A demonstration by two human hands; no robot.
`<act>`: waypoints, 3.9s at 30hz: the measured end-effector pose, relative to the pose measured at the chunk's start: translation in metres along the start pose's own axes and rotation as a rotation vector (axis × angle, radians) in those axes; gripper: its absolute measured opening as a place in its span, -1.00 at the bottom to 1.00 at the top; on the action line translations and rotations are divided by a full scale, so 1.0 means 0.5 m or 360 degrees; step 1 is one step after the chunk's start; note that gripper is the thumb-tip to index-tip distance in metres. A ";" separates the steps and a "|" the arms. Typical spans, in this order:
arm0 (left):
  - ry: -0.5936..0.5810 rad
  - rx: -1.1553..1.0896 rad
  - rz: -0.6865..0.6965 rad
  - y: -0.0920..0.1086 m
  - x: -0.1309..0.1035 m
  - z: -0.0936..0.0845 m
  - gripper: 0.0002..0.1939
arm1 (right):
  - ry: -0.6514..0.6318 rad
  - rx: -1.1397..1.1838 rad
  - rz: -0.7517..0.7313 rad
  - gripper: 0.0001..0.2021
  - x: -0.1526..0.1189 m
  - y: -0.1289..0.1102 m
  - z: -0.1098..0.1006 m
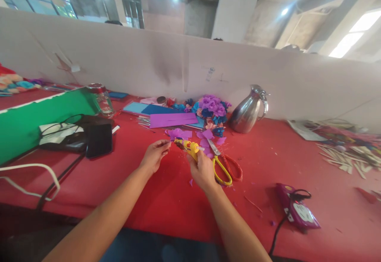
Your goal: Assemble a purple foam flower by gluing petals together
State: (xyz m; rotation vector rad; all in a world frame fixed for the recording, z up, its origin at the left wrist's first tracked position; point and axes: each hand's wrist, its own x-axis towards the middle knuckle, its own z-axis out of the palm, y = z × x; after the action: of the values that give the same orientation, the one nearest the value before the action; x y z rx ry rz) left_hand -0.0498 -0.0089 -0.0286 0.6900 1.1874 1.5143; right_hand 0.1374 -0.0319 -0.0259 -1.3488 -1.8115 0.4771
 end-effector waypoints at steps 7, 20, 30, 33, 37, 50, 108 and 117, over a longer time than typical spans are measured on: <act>0.0012 0.0005 -0.0008 -0.001 0.000 0.000 -0.65 | 0.0041 -0.0038 -0.0042 -0.79 0.001 0.001 -0.005; -0.0001 0.0007 -0.0007 0.000 -0.001 0.000 -0.68 | 0.0031 -0.0095 -0.0041 -0.80 -0.001 0.000 0.000; -0.0027 0.0031 -0.0010 -0.002 0.000 -0.001 -0.67 | 0.0087 -0.0045 -0.0053 -0.79 -0.002 0.000 0.001; -0.0019 0.0023 -0.0013 -0.005 0.002 -0.003 -0.68 | 0.0098 -0.0005 -0.0045 -0.79 -0.002 -0.001 -0.001; -0.0021 0.0025 -0.0015 -0.008 0.004 -0.005 -0.70 | 0.0096 0.0034 -0.0044 -0.81 -0.002 -0.005 -0.005; -0.0030 -0.0009 -0.0034 -0.005 0.002 -0.003 -0.67 | 0.0015 -0.0061 -0.0024 -0.79 -0.002 -0.004 -0.002; -0.0037 0.0008 -0.0054 -0.010 -0.012 -0.002 -0.74 | 0.0096 -0.0091 -0.0099 -0.74 -0.010 0.004 -0.008; -0.0015 -0.0012 -0.0066 -0.008 -0.014 -0.001 -0.74 | 0.0122 -0.0067 -0.0085 -0.74 -0.010 0.002 -0.009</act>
State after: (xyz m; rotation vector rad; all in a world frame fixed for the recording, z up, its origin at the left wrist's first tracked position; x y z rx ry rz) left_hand -0.0466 -0.0158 -0.0314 0.6629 1.1816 1.4787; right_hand 0.1422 -0.0370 -0.0260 -1.3258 -1.7987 0.3564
